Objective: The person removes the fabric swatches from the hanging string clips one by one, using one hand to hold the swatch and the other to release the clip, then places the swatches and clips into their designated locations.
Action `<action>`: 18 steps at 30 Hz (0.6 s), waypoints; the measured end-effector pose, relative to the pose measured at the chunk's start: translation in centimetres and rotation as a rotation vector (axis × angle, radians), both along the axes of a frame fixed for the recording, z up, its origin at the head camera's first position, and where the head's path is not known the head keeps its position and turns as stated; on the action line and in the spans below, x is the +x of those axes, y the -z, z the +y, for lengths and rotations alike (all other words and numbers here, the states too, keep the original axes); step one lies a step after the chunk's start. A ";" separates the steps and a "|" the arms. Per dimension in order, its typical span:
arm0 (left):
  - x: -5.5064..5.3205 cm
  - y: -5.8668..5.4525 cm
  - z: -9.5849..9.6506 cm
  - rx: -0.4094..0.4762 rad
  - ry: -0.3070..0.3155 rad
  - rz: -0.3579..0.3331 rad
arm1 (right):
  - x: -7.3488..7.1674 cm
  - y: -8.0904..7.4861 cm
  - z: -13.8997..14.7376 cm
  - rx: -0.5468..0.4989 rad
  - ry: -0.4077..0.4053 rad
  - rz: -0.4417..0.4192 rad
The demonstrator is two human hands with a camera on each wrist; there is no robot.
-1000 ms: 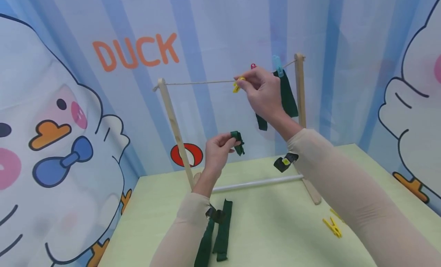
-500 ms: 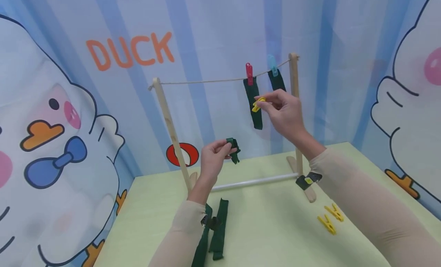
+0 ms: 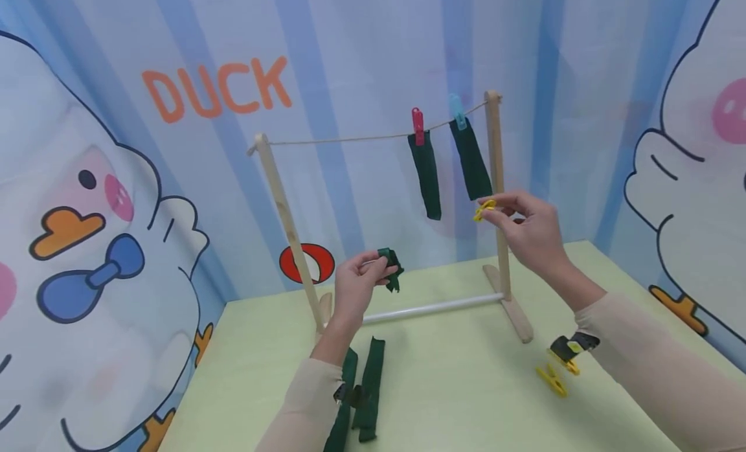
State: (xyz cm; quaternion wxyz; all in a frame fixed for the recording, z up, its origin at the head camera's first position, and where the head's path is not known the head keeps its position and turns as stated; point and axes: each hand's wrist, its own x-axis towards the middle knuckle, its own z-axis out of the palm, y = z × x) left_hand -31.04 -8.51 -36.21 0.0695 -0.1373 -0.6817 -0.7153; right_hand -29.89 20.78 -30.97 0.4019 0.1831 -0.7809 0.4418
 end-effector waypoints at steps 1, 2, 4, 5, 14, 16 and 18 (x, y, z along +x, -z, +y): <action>0.0 0.1 -0.1 0.001 -0.001 -0.001 | 0.1 0.4 0.4 0.001 0.001 -0.015; 0.0 0.3 -0.2 0.000 -0.003 -0.003 | 0.2 0.7 0.8 0.001 0.000 -0.033; 0.1 0.5 -0.4 -0.006 -0.003 -0.017 | 0.3 1.4 1.3 -0.006 -0.007 -0.072; 0.1 0.7 -0.5 -0.014 -0.003 -0.025 | 0.3 1.8 1.6 -0.011 -0.005 -0.091; 0.8 2.9 -0.7 -0.053 0.001 -0.087 | 2.1 4.7 3.9 0.072 0.087 -0.218; 0.9 3.7 -0.7 -0.062 0.010 -0.108 | 2.7 5.6 4.7 0.091 0.118 -0.253; 1.0 4.4 -0.8 -0.073 0.014 -0.118 | 3.3 6.4 5.7 0.115 0.148 -0.294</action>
